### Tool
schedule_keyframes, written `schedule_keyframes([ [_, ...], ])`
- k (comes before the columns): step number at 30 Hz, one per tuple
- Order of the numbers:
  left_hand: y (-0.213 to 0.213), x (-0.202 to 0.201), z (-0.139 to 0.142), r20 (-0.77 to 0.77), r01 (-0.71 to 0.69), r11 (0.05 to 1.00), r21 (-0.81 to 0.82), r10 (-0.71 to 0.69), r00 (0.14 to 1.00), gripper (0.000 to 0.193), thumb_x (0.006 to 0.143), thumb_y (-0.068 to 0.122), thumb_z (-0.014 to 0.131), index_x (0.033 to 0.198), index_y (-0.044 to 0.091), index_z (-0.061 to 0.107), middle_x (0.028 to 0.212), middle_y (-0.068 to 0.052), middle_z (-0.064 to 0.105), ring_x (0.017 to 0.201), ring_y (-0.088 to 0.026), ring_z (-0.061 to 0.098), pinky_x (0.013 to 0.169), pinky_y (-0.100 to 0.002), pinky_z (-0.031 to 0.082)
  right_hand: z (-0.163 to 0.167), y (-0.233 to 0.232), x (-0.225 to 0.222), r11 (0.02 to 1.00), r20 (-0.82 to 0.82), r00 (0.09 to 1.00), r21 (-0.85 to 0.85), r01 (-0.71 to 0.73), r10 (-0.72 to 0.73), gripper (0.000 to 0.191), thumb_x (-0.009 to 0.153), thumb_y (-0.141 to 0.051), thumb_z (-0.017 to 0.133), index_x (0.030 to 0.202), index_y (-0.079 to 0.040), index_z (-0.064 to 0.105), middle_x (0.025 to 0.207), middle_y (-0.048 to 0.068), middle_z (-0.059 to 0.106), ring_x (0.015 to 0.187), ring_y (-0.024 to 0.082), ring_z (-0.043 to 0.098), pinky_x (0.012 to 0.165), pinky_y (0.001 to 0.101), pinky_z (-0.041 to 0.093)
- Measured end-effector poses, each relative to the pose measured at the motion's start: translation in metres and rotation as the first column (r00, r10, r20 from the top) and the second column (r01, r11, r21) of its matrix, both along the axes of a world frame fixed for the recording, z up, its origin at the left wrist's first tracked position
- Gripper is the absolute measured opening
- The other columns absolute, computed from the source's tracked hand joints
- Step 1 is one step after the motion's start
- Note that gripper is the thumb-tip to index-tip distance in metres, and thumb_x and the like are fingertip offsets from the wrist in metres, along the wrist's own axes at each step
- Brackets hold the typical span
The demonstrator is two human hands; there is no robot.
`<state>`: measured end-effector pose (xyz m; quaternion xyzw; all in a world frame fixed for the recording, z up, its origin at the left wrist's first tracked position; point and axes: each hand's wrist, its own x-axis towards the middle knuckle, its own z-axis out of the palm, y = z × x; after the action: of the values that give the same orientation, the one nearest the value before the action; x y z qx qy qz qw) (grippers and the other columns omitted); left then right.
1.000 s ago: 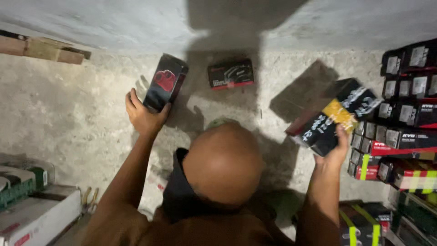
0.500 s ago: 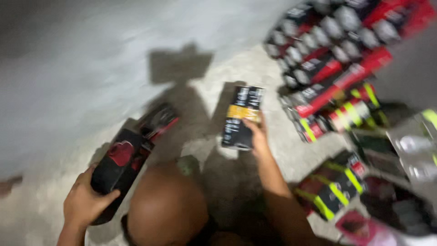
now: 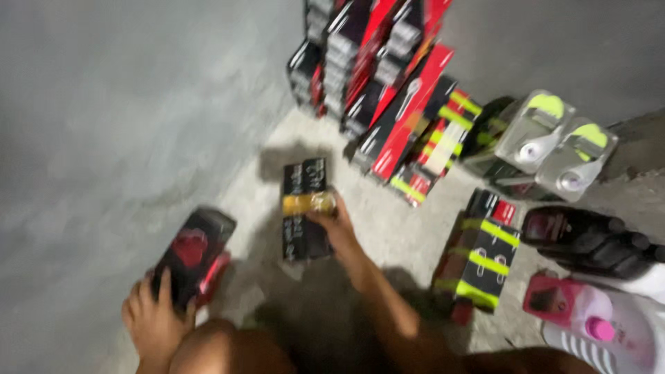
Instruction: The person organizes red and black boxes on the floor, picking them up, inspecting them, and stacking them into neat piles. The person also handles plastic containers and bottles nearby, moving them aside to clear space.
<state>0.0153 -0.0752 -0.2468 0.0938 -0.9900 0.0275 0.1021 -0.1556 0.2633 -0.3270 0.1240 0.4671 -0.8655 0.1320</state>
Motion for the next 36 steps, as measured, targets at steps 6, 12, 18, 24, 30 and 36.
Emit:
schedule_keyframes([
  [6,0.051,-0.098,0.085,-0.034,-0.023,0.795,0.607,0.055,0.998,0.048,0.089,0.034,0.077,0.13,0.011,0.067,0.133,-0.014,0.07,0.124,-0.028,0.067,0.107,-0.041,0.053,0.082,0.034,-0.054,0.994,-0.289,0.957,-0.111,-0.015,-0.018,0.085,0.085,-0.002,0.075,0.159,-0.003,0.033,0.132,0.014,0.066,0.119,0.023,0.064,0.101,0.036,0.051],
  [12,0.226,-0.267,0.182,0.06,-0.01,0.12,0.993,-0.416,0.907,0.061,0.096,0.041,0.062,0.148,0.011,0.049,0.148,-0.011,0.057,0.13,-0.02,0.058,0.106,-0.035,0.047,0.204,0.086,-0.097,0.966,-0.554,0.792,-0.172,0.191,-0.255,0.091,0.089,-0.005,0.076,0.161,-0.006,0.021,0.136,0.017,0.061,0.124,0.023,0.06,0.11,0.0352,0.046],
  [18,0.333,-0.362,0.21,0.008,-0.286,-0.548,0.786,-0.453,0.891,0.064,0.101,0.054,0.054,0.141,0.004,0.057,0.129,-0.016,0.067,0.108,-0.026,0.07,0.095,-0.043,0.058,0.282,0.177,-0.136,0.917,-0.292,0.87,-0.155,0.367,-0.397,0.079,0.096,-0.034,0.048,0.168,-0.018,0.018,0.144,0.014,0.058,0.126,0.027,0.051,0.102,0.04,0.043],
  [24,0.334,-0.38,0.192,0.042,-0.264,-0.336,0.904,-0.544,0.838,0.065,0.097,0.053,0.054,0.142,0.006,0.057,0.132,-0.012,0.07,0.114,-0.022,0.071,0.102,-0.038,0.056,0.272,0.17,-0.143,0.819,-0.472,0.713,-0.513,0.257,-0.519,0.069,0.104,-0.021,0.051,0.165,-0.007,0.021,0.164,0.011,0.038,0.152,0.023,0.034,0.125,0.0373,0.027],
  [30,0.334,-0.376,0.154,-0.003,-0.205,-0.36,0.91,-0.502,0.865,0.067,0.103,0.052,0.057,0.146,0.001,0.054,0.131,-0.014,0.067,0.11,-0.025,0.069,0.096,-0.041,0.056,0.199,0.141,-0.152,0.76,-0.456,0.674,-0.6,0.25,-0.581,0.061,0.116,-0.022,0.046,0.165,0.004,0.022,0.169,0.02,0.031,0.156,0.028,0.029,0.132,0.0413,0.021],
  [36,0.329,-0.387,0.139,-0.127,-0.158,-0.49,0.857,-0.499,0.857,0.046,0.107,0.04,0.058,0.139,0.007,0.062,0.126,-0.008,0.071,0.108,-0.022,0.07,0.096,-0.038,0.058,0.177,0.137,-0.165,0.902,-0.643,0.633,-0.33,0.28,-0.431,0.068,0.114,-0.028,0.043,0.17,-0.007,0.01,0.172,0.012,0.025,0.161,0.021,0.021,0.134,0.0368,0.015],
])
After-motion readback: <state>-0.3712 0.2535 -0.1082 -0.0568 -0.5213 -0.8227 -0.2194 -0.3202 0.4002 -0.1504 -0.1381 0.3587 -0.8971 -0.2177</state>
